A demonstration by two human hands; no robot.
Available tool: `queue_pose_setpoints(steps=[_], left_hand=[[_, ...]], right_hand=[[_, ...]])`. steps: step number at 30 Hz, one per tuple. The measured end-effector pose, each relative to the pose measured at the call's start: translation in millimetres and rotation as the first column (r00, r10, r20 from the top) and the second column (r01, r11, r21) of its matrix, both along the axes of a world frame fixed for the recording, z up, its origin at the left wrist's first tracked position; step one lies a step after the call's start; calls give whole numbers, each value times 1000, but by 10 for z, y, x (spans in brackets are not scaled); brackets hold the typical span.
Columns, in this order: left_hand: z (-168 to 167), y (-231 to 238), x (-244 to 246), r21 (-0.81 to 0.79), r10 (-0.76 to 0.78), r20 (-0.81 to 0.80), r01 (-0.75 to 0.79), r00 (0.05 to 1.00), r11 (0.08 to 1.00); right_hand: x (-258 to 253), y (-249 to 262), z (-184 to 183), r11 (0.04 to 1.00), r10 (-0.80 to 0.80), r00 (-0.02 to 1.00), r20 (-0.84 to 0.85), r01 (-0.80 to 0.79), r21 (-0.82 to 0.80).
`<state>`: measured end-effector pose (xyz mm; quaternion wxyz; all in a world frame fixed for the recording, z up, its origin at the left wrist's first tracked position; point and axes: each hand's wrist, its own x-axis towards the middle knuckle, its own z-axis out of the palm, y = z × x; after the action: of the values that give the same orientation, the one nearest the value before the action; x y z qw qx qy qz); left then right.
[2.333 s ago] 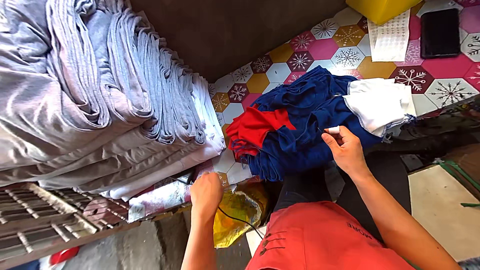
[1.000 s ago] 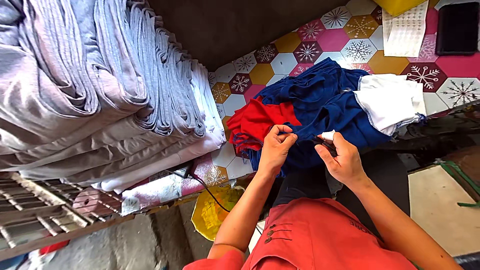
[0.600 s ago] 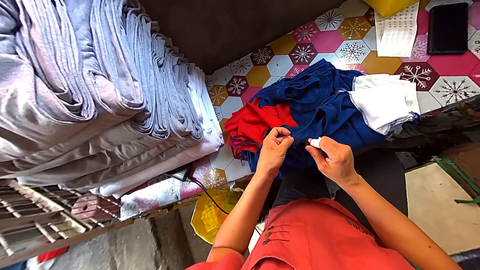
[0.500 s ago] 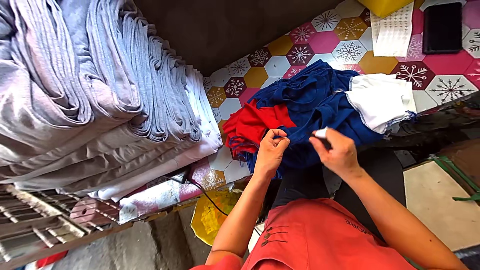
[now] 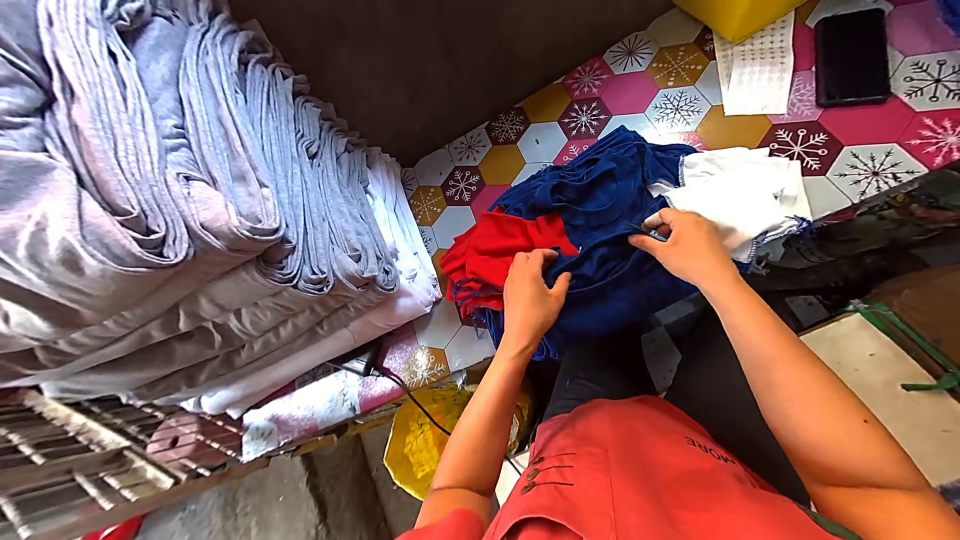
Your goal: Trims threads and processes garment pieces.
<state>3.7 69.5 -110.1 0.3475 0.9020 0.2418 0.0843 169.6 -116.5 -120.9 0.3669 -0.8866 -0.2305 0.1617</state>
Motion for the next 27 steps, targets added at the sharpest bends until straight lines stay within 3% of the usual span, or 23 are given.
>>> queue_pose_setpoints(steps=[4, 6, 8, 10, 12, 14, 17, 20, 25, 27], left_hand=[[-37, -70, 209, 286, -141, 67, 117, 988, 951], [-14, -19, 275, 235, -222, 104, 193, 969, 953], [72, 44, 313, -96, -213, 176, 232, 961, 968], [157, 68, 313, -564, -51, 228, 175, 972, 807], [178, 67, 301, -779, 69, 220, 133, 973, 613], [162, 52, 276, -818, 109, 213, 117, 971, 563], [156, 0, 202, -777, 110, 205, 93, 973, 622], [199, -50, 132, -753, 95, 202, 93, 975, 652], [245, -108, 111, -729, 61, 193, 101, 979, 677], [210, -99, 108, -679, 37, 228, 132, 973, 723]], right_hand=[[5, -8, -101, 994, 36, 999, 10, -37, 105], [19, -51, -69, 963, 73, 995, -68, -52, 266], [42, -97, -39, 891, 104, 963, -248, 20, 453], [58, -136, 25, 840, 76, 909, -410, 164, 517], [74, -144, 17, 905, -40, 959, -279, 153, 396], [8, -104, 54, 955, -110, 994, 14, 102, 279], [-186, -15, 79, 903, -81, 955, 286, -51, 426], [-389, 118, 142, 810, 49, 960, 274, -199, 551], [-541, 331, 48, 825, 74, 871, 486, -327, 461], [-570, 339, 39, 835, 58, 882, 467, -300, 461]])
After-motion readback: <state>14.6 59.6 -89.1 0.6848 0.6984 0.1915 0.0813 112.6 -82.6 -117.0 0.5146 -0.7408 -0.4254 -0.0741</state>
